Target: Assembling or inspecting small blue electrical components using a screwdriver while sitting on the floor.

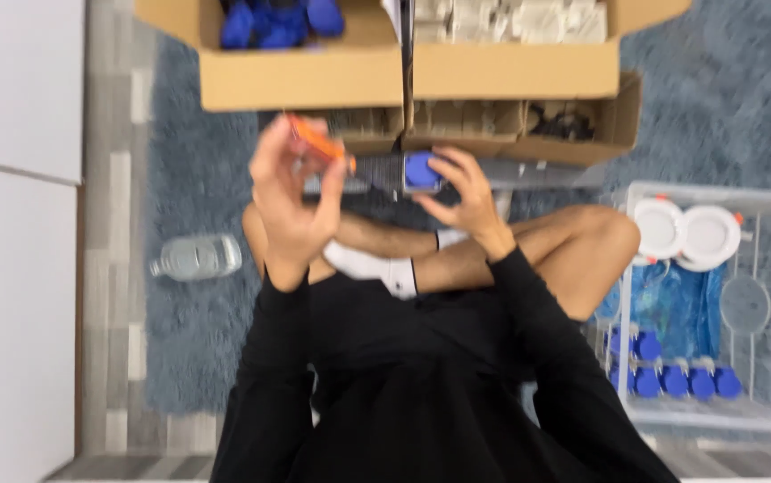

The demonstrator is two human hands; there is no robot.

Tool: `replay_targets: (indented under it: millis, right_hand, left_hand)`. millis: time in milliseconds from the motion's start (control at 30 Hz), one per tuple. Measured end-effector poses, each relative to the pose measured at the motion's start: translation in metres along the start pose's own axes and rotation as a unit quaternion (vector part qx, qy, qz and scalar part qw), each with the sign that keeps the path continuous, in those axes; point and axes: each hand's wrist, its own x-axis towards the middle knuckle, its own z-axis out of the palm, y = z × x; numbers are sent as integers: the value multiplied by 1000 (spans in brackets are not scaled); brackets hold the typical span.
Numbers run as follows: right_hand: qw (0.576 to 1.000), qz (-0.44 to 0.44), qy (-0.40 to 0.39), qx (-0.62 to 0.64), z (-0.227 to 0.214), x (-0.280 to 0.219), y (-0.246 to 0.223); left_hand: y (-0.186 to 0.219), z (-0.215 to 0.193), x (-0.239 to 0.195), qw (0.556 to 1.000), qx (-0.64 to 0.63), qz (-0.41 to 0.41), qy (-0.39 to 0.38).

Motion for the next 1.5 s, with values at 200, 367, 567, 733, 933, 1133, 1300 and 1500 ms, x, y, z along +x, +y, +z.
replay_targets:
  millis: [200,367,567,733,933,1133,1300,1500]
  right_hand:
    - [995,73,-68,-1,-11,7,-14]
    - [994,81,-68,14,-10,7,-13]
    - [998,52,-27,25,-4,6,-7]
    - [999,40,11,30,-2,10,-10]
    - [999,42,8,23,-3,11,-10]
    - [999,44,11,26,-2,12,-10]
    - [999,37,11,28,-2,12,-9]
    - [998,40,15,37,0,9,-7]
  left_hand:
    - [15,2,7,998,-33,-53,-31]
    - [8,8,5,997,-44,-55,-40]
    - [-2,18,14,999,-31,0,-44]
    - [-1,25,19,997,-24,61,-33]
    - [6,27,20,995,-12,82,-47]
    - [6,33,24,995,-5,88,-47]
    - [7,38,26,994,-4,87,-58]
    - [-1,32,32,997,-59,48,-14]
